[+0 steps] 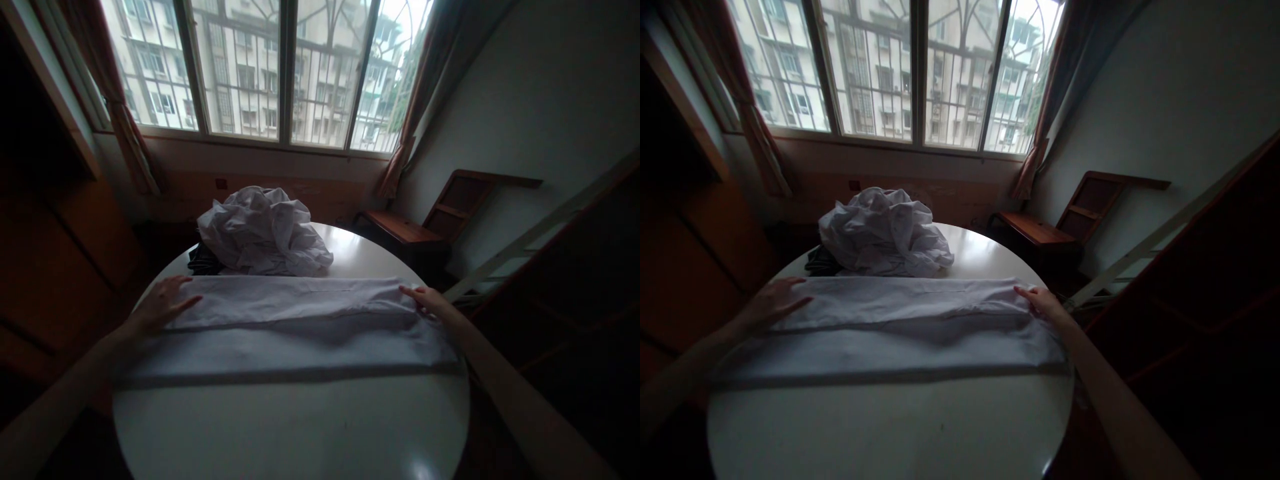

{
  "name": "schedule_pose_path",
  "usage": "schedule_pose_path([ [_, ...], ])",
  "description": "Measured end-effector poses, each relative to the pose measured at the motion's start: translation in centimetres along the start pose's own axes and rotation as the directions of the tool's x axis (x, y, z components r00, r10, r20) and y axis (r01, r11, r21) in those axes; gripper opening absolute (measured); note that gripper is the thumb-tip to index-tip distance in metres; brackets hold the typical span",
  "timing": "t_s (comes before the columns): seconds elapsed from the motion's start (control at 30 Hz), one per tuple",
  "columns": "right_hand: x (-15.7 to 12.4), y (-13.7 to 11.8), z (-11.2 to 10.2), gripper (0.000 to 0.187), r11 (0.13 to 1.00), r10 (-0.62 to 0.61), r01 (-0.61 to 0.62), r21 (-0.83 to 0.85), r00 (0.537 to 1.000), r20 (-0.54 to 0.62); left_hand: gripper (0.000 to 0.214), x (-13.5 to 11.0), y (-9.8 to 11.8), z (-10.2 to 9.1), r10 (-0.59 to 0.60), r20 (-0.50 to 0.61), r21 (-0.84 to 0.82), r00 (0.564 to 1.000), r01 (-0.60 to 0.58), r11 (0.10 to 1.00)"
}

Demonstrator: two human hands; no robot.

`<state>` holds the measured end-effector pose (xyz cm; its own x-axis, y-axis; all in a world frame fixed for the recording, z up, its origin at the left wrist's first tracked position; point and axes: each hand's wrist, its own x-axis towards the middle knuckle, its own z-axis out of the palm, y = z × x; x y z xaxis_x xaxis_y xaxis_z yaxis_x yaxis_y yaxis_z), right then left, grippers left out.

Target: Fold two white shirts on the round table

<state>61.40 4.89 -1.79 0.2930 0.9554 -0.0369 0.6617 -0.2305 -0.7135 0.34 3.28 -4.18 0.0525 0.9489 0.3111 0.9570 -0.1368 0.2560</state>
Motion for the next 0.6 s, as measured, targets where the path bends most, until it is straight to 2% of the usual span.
schedule_pose_path([
  [0.03, -0.3, 0.0, -0.3, 0.047, 0.998, 0.007, -0.006, -0.067, 1.0, 0.009, 0.067, -0.8, 0.1, -0.4, 0.097, 0.062, -0.02, 0.993, -0.096, 0.995],
  [0.1, -1.1, -0.1, -0.6, 0.052, 0.971, -0.074, 0.055, -0.234, 0.995, -0.072, 0.07, -2.2, 0.6, -1.0, 0.238, 0.172, -0.061, 0.956, -0.231, 0.971],
  [0.17, -2.2, -0.3, -0.4, 0.06, 0.897, -0.312, 0.252, -0.363, 0.943, -0.117, 0.067, -3.4, 1.0, -1.5, 0.271, 0.233, -0.08, 0.934, -0.26, 0.962],
  [0.2, -2.8, -0.5, 0.0, 0.063, 0.835, -0.445, 0.388, -0.391, 0.893, -0.065, 0.063, -3.8, 1.2, -1.6, 0.262, 0.245, -0.074, 0.933, -0.251, 0.965],
  [0.27, -4.2, -0.9, 1.0, 0.06, 0.681, -0.643, 0.637, -0.361, 0.756, 0.121, 0.055, -4.2, 1.5, -1.6, 0.216, 0.248, -0.037, 0.944, -0.214, 0.976],
  [0.33, -5.4, -1.3, 2.2, 0.051, 0.55, -0.732, 0.769, -0.325, 0.632, 0.256, 0.051, -4.3, 1.7, -1.5, 0.179, 0.249, 0.012, 0.952, -0.188, 0.982],
  [0.37, -5.8, -1.6, 2.8, 0.047, 0.508, -0.75, 0.793, -0.337, 0.6, 0.279, 0.05, -4.2, 1.8, -1.5, 0.161, 0.253, 0.035, 0.954, -0.175, 0.984],
  [0.4, -6.0, -1.8, 3.3, 0.042, 0.479, -0.759, 0.798, -0.366, 0.586, 0.284, 0.05, -4.1, 1.9, -1.5, 0.144, 0.258, 0.052, 0.955, -0.162, 0.985],
  [0.47, -6.0, -2.5, 4.0, 0.035, 0.446, -0.758, 0.779, -0.442, 0.591, 0.277, 0.051, -3.5, 2.1, -1.6, 0.11, 0.269, 0.077, 0.957, -0.135, 0.988],
  [0.53, -5.4, -3.5, 4.1, 0.029, 0.431, -0.732, 0.741, -0.516, 0.621, 0.28, 0.05, -2.5, 2.2, -2.1, 0.073, 0.281, 0.095, 0.957, -0.104, 0.99],
  [0.6, -4.7, -4.8, 3.7, 0.025, 0.442, -0.691, 0.68, -0.585, 0.674, 0.262, 0.047, -1.0, 2.4, -2.9, 0.052, 0.278, 0.098, 0.959, -0.082, 0.992],
])
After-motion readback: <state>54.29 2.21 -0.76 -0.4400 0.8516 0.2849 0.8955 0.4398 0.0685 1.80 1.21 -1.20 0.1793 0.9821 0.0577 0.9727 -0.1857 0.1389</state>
